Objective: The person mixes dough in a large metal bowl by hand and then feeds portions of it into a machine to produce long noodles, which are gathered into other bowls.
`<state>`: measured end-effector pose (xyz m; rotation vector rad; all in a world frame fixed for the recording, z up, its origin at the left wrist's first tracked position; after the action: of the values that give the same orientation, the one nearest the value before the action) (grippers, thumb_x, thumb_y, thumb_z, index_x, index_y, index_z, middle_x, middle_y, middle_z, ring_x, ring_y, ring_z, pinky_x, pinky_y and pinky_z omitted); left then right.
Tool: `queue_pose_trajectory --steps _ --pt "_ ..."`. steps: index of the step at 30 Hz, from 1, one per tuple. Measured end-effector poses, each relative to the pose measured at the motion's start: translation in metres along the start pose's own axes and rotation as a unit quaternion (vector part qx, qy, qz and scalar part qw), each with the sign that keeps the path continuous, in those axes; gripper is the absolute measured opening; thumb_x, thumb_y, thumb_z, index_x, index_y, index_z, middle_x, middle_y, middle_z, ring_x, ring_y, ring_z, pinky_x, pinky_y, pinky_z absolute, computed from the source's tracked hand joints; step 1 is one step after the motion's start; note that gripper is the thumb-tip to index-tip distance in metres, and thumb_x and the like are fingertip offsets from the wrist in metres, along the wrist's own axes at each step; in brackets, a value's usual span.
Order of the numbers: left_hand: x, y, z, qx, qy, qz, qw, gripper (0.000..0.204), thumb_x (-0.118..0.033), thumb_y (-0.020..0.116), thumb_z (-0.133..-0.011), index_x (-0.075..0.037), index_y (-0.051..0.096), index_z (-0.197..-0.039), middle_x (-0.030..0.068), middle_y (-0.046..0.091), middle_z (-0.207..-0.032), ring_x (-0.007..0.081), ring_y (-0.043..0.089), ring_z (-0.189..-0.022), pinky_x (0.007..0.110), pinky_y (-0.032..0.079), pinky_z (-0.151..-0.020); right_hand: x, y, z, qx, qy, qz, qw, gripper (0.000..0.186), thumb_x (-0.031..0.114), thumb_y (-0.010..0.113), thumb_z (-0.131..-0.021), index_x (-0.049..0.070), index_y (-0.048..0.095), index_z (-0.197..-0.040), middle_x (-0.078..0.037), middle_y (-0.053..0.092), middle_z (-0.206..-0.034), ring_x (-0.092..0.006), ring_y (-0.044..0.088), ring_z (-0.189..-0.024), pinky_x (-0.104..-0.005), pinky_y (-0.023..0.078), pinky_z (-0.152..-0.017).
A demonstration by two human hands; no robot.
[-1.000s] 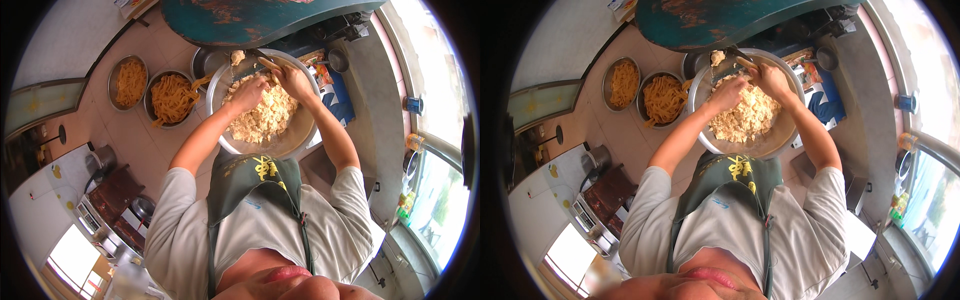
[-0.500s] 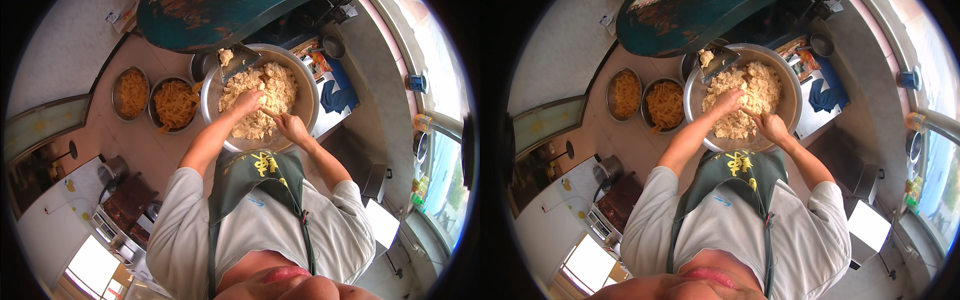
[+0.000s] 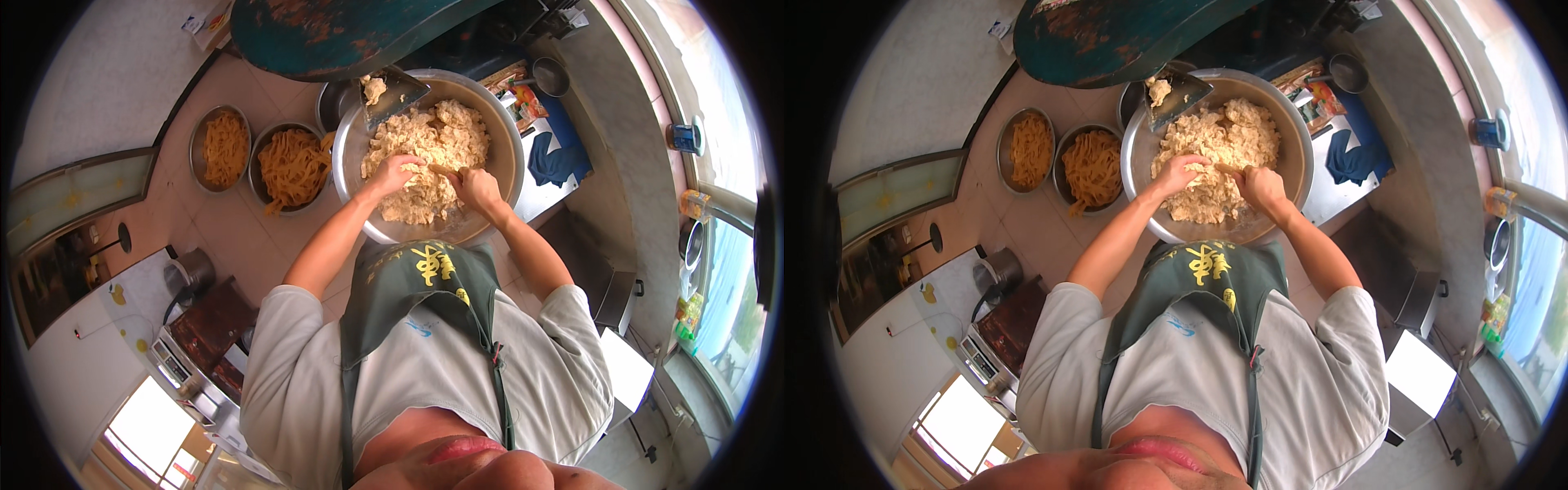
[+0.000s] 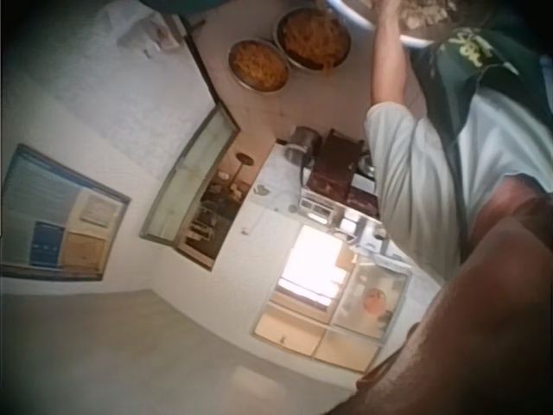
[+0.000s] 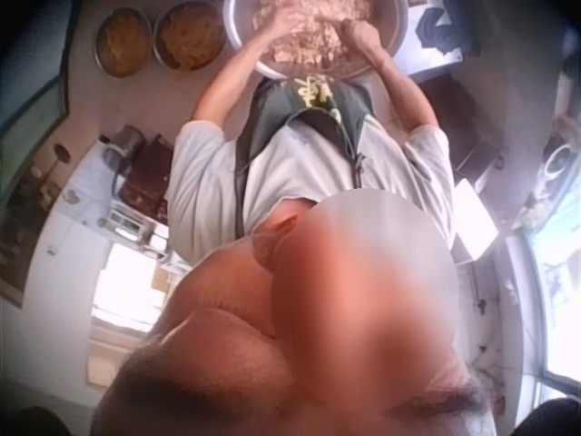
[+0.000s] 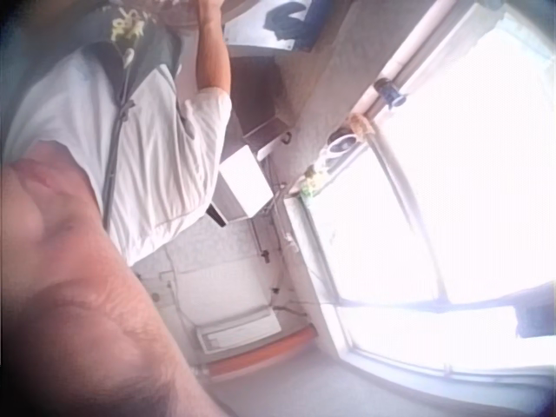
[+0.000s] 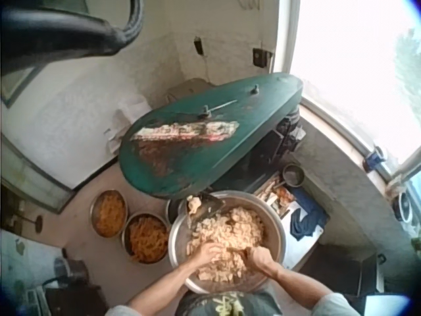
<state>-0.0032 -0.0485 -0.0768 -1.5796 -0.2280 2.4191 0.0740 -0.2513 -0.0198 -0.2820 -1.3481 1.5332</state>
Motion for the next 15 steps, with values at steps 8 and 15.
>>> queue_pose_trajectory --steps 8,15 --pt "-0.010 -0.010 0.053 -0.035 -0.037 0.228 0.972 0.032 0.007 0.050 -0.083 -0.002 0.066 -0.110 0.0062 0.066 -0.109 0.0125 0.062 -0.092 0.025 0.051 -0.081 -0.006 0.010 -0.012 0.006 0.005 0.025 1.000 0.042 0.041 0.059 -0.094 0.004 0.069 -0.079 -0.021 0.067 -0.068 -0.0387 0.068 -0.066 -0.0480 0.055 -0.063" --pt "-0.002 -0.029 0.105 -0.072 -0.054 0.541 0.836 0.025 0.003 0.052 -0.089 -0.004 0.062 -0.110 0.0075 0.064 -0.105 0.0142 0.063 -0.088 0.028 0.055 -0.079 -0.004 -0.001 -0.011 -0.016 0.012 0.015 1.000 0.041 0.040 0.060 -0.094 0.002 0.069 -0.079 -0.022 0.067 -0.071 -0.0403 0.068 -0.069 -0.0483 0.055 -0.065"
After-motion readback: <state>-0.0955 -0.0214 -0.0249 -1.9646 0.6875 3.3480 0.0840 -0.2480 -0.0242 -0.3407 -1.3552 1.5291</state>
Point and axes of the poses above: each hand's wrist, its own z-axis away from the middle knuckle, its own y-axis out of the palm, x = y × z, the point moved 5 cm from there along -z, towards the middle knuckle
